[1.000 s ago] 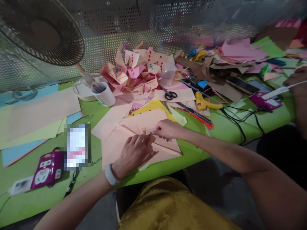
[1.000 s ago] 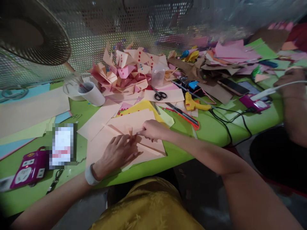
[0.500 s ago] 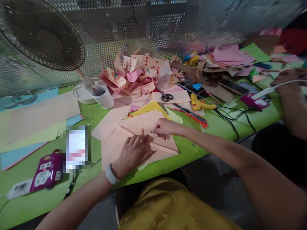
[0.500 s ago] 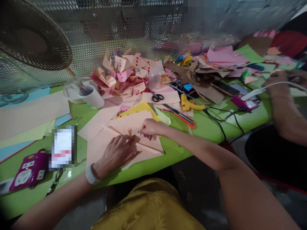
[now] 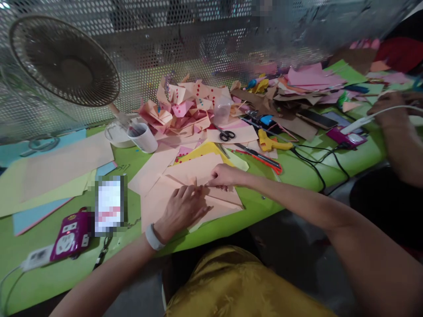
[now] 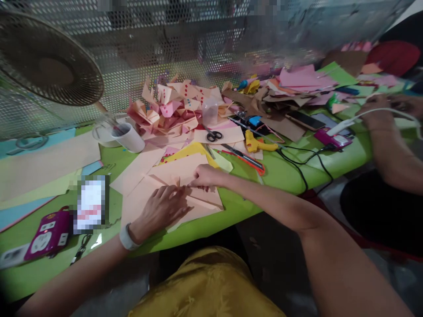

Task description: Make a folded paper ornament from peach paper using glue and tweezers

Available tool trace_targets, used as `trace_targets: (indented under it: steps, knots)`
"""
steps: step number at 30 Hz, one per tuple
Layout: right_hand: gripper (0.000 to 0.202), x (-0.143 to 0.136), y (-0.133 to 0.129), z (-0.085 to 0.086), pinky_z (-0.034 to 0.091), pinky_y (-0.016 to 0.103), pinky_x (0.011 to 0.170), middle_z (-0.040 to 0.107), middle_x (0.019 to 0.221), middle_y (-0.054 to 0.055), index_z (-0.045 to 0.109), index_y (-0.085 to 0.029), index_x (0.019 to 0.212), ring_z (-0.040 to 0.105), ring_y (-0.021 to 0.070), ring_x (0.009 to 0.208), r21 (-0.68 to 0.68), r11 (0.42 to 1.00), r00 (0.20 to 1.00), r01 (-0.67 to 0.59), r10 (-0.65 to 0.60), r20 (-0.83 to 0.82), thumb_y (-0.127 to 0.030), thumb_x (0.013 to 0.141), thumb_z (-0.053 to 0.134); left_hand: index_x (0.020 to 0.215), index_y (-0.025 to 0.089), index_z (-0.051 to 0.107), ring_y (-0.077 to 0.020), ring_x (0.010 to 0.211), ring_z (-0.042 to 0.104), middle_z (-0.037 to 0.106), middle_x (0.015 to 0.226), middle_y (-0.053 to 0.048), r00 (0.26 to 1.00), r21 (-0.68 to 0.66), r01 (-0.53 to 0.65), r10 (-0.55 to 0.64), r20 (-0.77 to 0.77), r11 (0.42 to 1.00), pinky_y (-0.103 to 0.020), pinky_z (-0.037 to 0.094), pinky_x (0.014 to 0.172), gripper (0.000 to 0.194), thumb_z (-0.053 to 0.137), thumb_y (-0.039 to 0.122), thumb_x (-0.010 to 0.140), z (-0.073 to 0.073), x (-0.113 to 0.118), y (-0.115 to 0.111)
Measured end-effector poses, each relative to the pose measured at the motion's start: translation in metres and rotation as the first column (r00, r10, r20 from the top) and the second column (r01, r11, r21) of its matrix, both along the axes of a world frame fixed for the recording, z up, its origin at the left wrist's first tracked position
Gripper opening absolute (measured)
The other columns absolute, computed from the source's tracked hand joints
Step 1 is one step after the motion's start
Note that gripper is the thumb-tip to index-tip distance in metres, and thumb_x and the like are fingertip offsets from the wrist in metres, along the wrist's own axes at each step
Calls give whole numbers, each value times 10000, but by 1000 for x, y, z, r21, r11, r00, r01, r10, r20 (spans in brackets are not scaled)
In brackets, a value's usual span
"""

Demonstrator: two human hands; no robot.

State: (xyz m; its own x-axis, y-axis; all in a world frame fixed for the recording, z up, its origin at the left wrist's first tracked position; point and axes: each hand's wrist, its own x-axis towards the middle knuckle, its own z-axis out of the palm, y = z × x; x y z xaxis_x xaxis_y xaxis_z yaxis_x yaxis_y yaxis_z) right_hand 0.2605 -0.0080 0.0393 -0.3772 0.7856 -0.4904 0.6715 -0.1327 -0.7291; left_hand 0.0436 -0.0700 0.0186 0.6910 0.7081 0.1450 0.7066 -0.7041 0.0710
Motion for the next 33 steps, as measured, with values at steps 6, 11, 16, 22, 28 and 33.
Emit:
trace_targets:
  steps: [6, 11, 16, 22, 28, 33]
  knots:
    - [312, 0, 2, -7, 439, 182, 387, 576, 470, -5, 536, -146, 557, 549, 95, 386, 7, 1000, 999, 15, -15, -33, -275, 790, 697, 1145, 219, 647, -209, 979, 597, 607, 1113, -102, 973, -215, 3, 47, 227, 977, -343, 481, 858, 356, 495, 464, 936, 22, -9, 12]
    - [315, 2, 4, -18, 456, 192, 377, 581, 465, -5, 529, -151, 555, 561, 104, 383, 18, 999, 998, 30, -29, -64, -282, 785, 700, 687, 149, 664, -125, 508, 544, 566, 528, -14, 869, -703, -247, 473, 144, 667, -241, 411, 531, 549, 448, 610, 892, 41, -8, 38]
    - [317, 3, 3, -22, 438, 192, 340, 605, 485, 6, 530, -157, 571, 574, 118, 381, 15, 999, 997, 30, -29, -73, -315, 784, 704, 612, 129, 645, -95, 358, 459, 509, 401, 7, 866, -923, -235, 496, -56, 306, -216, 319, 400, 584, 532, 668, 803, 32, 6, 59]
    - [305, 4, 2, -21, 457, 198, 356, 621, 477, 16, 546, -163, 581, 597, 131, 391, 18, 1000, 998, 19, -18, -56, -332, 795, 682, 530, 130, 632, -76, 324, 400, 473, 348, 10, 857, -921, -284, 501, -120, 265, -217, 305, 383, 623, 585, 711, 749, 26, 18, 65]
    - [318, 5, 1, -20, 462, 194, 360, 612, 457, 14, 540, -165, 569, 597, 129, 385, 36, 999, 998, 3, -1, -63, -335, 807, 665, 498, 138, 596, -71, 323, 400, 465, 340, 19, 835, -914, -313, 533, -136, 258, -211, 305, 376, 586, 641, 671, 736, 29, 21, 62]
    - [334, 5, -1, -16, 465, 201, 362, 601, 440, 18, 535, -161, 558, 594, 136, 378, 33, 999, 997, 10, -7, -77, -338, 801, 680, 525, 131, 629, -79, 330, 411, 465, 342, 17, 837, -913, -321, 526, -150, 251, -216, 315, 378, 585, 626, 671, 749, 29, 16, 62]
